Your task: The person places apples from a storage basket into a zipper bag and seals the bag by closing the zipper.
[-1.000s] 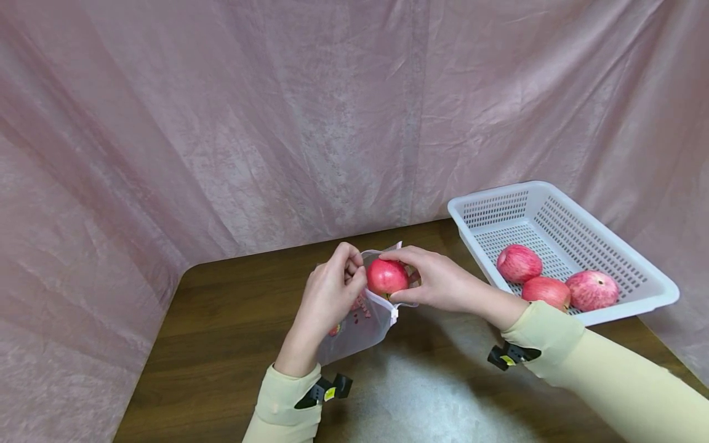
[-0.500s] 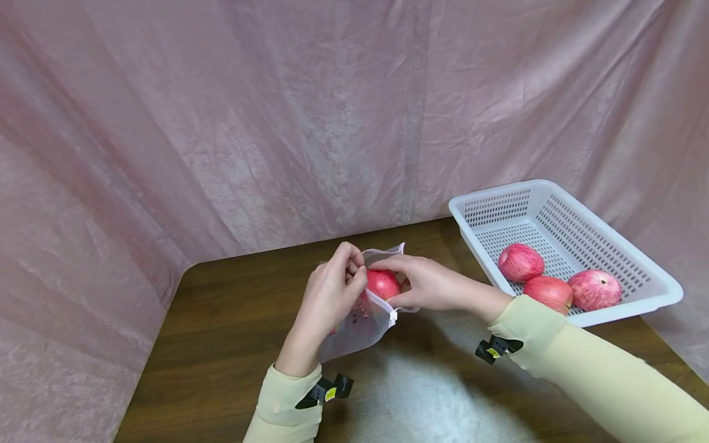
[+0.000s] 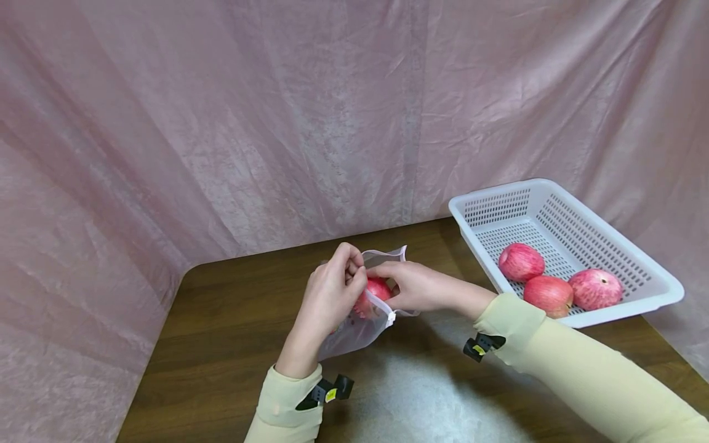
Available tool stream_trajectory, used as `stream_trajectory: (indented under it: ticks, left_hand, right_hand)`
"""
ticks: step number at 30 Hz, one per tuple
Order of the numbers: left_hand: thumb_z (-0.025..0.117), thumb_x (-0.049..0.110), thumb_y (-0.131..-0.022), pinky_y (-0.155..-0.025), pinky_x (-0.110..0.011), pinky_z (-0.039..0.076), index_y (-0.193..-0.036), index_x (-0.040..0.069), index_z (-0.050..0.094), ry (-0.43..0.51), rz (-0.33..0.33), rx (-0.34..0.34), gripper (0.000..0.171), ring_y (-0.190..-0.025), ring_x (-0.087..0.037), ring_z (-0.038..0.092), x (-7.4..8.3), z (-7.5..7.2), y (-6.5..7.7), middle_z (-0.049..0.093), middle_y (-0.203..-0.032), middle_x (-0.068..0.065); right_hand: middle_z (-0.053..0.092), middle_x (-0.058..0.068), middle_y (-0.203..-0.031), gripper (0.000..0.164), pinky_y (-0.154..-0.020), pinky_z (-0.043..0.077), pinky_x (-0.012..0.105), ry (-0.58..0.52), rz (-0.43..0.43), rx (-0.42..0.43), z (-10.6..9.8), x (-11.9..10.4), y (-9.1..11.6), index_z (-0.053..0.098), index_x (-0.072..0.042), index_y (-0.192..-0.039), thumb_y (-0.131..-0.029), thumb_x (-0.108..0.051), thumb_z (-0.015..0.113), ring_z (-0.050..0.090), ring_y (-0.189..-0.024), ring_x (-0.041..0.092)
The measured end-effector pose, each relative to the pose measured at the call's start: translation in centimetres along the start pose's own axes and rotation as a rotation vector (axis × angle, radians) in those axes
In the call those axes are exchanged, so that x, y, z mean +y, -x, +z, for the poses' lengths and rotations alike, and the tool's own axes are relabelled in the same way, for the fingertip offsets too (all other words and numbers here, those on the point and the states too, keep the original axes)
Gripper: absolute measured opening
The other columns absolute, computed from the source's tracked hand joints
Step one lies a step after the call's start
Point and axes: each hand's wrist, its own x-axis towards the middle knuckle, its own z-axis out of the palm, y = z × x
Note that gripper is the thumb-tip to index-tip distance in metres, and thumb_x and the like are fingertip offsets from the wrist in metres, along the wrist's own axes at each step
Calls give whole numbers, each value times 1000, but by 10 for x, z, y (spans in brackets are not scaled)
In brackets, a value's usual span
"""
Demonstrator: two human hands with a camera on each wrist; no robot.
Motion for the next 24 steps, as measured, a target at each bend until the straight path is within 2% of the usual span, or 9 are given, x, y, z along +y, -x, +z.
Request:
stream_trajectory:
  ticks: [3, 11, 17, 24]
  left_hand:
    - [71, 5, -98, -65, -34, 47, -106, 15, 59, 2, 3, -1, 17, -70, -13, 57, 0, 0, 0, 64, -81, 6]
    - [70, 3, -98, -65, -34, 49, -106, 14, 60, 9, 8, 1, 17, -72, -14, 59, 0, 0, -1, 64, -83, 5]
    - [71, 4, -99, -66, -35, 49, -107, 14, 60, 12, 5, -2, 17, -71, -13, 59, 0, 0, 0, 65, -83, 5]
    - [70, 4, -99, -66, -35, 49, -107, 14, 60, 15, 14, 6, 16, -71, -11, 59, 0, -1, 0, 66, -82, 6]
  right_hand:
    - [74, 4, -125, 55, -92, 60, 45, 1, -1, -12, 1, 1, -1, 70, -6, -144, -94, -20, 88, 66, -102, 13]
    - [73, 1, -118, 53, -91, 59, 34, 14, 1, -49, 5, 0, -4, 71, -7, -141, -91, -17, 88, 67, -98, 9]
    - [74, 3, -118, 53, -93, 60, 43, 20, -2, -59, 7, -1, -6, 70, -5, -141, -91, -14, 87, 68, -97, 10]
    - [74, 1, -117, 49, -95, 60, 47, 2, 18, -73, 8, -2, -8, 72, -6, -137, -91, -9, 85, 67, -96, 10]
